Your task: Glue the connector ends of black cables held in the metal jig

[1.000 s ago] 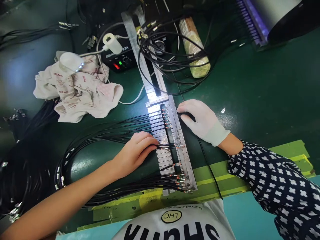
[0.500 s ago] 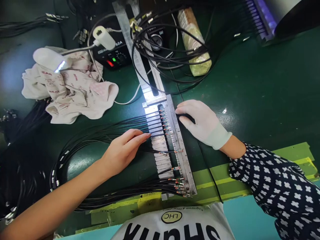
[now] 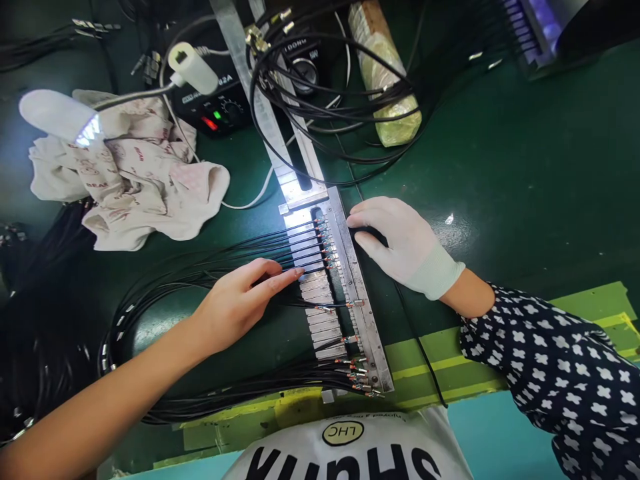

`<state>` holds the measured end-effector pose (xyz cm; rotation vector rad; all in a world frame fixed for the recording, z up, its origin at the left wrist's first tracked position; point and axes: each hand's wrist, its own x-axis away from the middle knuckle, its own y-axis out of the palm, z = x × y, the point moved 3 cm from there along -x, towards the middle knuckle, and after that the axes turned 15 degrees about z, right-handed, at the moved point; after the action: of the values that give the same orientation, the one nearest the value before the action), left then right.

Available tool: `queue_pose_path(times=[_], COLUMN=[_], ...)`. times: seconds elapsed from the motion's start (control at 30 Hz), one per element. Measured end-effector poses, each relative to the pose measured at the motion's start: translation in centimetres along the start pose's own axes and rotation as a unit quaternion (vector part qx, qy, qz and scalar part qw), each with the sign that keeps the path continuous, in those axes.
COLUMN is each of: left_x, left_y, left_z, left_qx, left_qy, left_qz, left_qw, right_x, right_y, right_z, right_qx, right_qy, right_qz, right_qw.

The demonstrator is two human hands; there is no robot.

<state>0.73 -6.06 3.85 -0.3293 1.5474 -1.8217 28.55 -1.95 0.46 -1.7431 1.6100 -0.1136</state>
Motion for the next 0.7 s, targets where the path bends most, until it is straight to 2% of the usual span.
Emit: queue_pose_path(times=[0.27,0.4,0.47,0.7], left_x=[0.2,1.2,1.3,-2.5], left_y=[1.2,1.2,1.1,2.5], left_z=[0.1,0.9,1.5,2.8], left_qx=[0.023,-0.092,-0.132,-0.115], left_qy=[-0.008,-0.008,0.007,0.086], left_qz=[0.008,0.102,0.119,0.099], left_qw=[1.000,0.990,0.984,0.985], right_x=[0.0,-0.2,-0.3,1.4], right_y=[0.0,0.0,0.1,0.0], right_z=[0.0,0.0,0.1,-0.5], right_qx=[0.002,-0.003,-0.005,0.026], right_qy=[0.006,0.001,-0.004,0.001], right_qz=[0.002,0.002,0.004,0.016], right_qw=[1.000,1.000,1.000,1.000])
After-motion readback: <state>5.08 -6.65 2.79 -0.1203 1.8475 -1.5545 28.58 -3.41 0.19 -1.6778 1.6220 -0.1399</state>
